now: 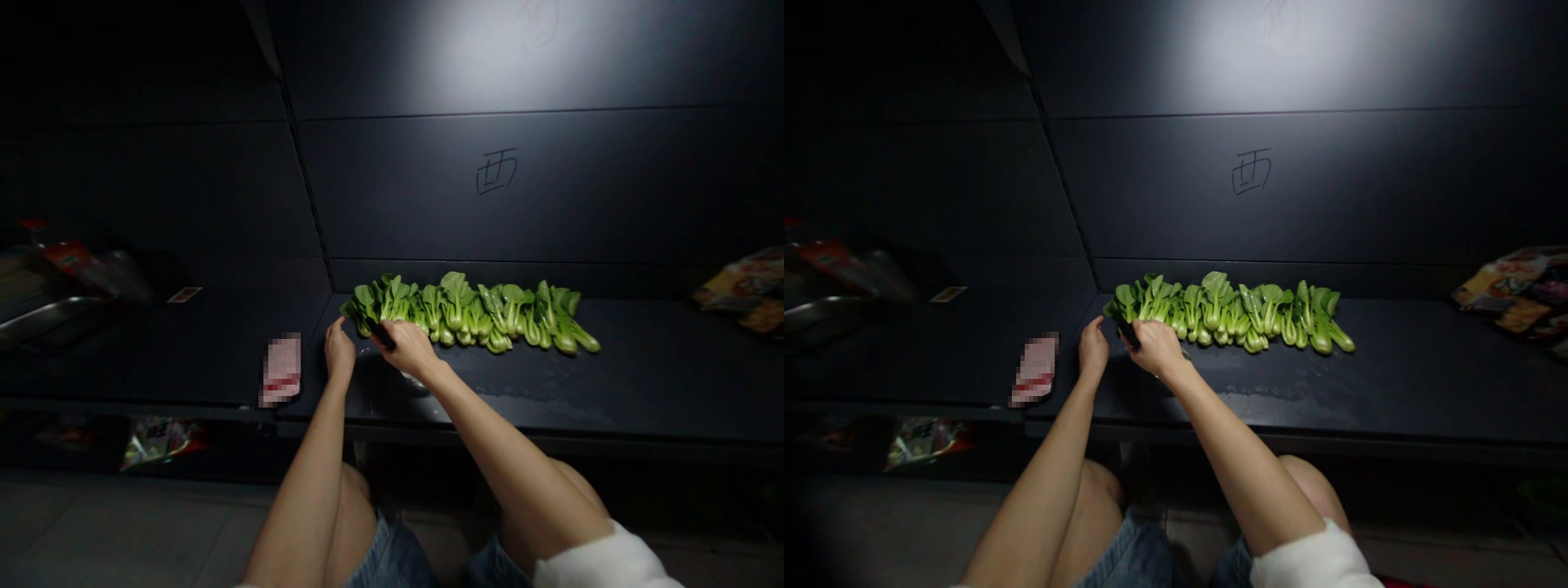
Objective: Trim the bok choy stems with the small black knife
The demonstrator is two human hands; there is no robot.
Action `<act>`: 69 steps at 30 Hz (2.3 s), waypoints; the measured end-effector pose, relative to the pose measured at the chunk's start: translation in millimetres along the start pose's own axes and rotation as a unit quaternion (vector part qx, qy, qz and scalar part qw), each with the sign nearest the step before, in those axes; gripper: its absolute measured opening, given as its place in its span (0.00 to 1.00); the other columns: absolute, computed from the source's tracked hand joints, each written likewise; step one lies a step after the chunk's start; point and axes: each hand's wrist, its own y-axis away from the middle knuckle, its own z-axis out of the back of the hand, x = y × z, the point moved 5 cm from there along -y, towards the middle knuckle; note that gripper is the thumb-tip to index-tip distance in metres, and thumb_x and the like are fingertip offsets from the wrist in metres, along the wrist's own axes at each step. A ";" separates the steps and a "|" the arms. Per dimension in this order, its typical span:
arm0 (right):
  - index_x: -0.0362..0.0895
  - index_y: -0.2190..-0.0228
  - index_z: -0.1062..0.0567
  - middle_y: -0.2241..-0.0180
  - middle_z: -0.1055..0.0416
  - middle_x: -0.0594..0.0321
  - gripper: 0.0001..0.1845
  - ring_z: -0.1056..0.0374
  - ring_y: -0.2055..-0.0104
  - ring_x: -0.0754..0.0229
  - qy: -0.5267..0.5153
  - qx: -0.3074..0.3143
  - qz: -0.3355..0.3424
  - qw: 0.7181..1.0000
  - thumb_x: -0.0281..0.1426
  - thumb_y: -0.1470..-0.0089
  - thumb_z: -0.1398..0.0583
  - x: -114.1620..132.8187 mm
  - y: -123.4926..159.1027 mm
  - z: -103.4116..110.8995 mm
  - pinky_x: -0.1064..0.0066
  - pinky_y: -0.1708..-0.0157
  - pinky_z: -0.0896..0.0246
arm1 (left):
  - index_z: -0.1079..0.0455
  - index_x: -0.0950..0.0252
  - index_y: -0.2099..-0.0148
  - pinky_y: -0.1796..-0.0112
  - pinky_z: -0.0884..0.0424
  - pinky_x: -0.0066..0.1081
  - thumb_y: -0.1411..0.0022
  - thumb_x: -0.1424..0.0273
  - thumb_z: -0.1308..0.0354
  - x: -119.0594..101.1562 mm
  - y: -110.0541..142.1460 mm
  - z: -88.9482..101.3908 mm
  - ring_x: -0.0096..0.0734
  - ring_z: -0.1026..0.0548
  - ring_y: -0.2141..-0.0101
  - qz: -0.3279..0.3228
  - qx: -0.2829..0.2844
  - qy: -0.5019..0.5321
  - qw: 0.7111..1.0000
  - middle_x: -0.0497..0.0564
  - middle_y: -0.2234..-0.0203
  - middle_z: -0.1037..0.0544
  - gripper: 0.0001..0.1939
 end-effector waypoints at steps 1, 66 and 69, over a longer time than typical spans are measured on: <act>0.44 0.58 0.28 0.62 0.23 0.54 0.19 0.28 0.59 0.55 -0.001 -0.002 0.002 1.000 0.43 0.36 0.51 -0.5 -0.4 0.3 0.71 0.62 0.43 | 0.30 0.69 0.46 0.42 0.36 0.41 0.39 0.80 0.59 -0.6 0.2 -0.2 0.40 0.29 0.45 0.001 0.000 0.001 1.000 0.62 0.50 0.25 0.24; 0.43 0.65 0.27 0.68 0.26 0.56 0.19 0.31 0.65 0.56 -0.148 -0.253 -0.182 0.939 0.43 0.38 0.51 -126.9 77.3 37.2 0.70 0.66 0.43 | 0.35 0.65 0.41 0.39 0.47 0.53 0.35 0.68 0.54 -60.9 32.8 -54.4 0.47 0.44 0.36 -0.109 0.049 -0.083 0.989 0.63 0.39 0.36 0.22; 0.43 0.63 0.27 0.68 0.25 0.56 0.19 0.31 0.65 0.56 -0.146 -0.256 -0.187 0.937 0.42 0.38 0.51 -129.7 80.4 38.1 0.71 0.65 0.43 | 0.35 0.66 0.41 0.39 0.48 0.53 0.36 0.69 0.54 -62.0 33.5 -54.1 0.48 0.44 0.36 -0.106 0.053 -0.082 0.990 0.65 0.39 0.36 0.22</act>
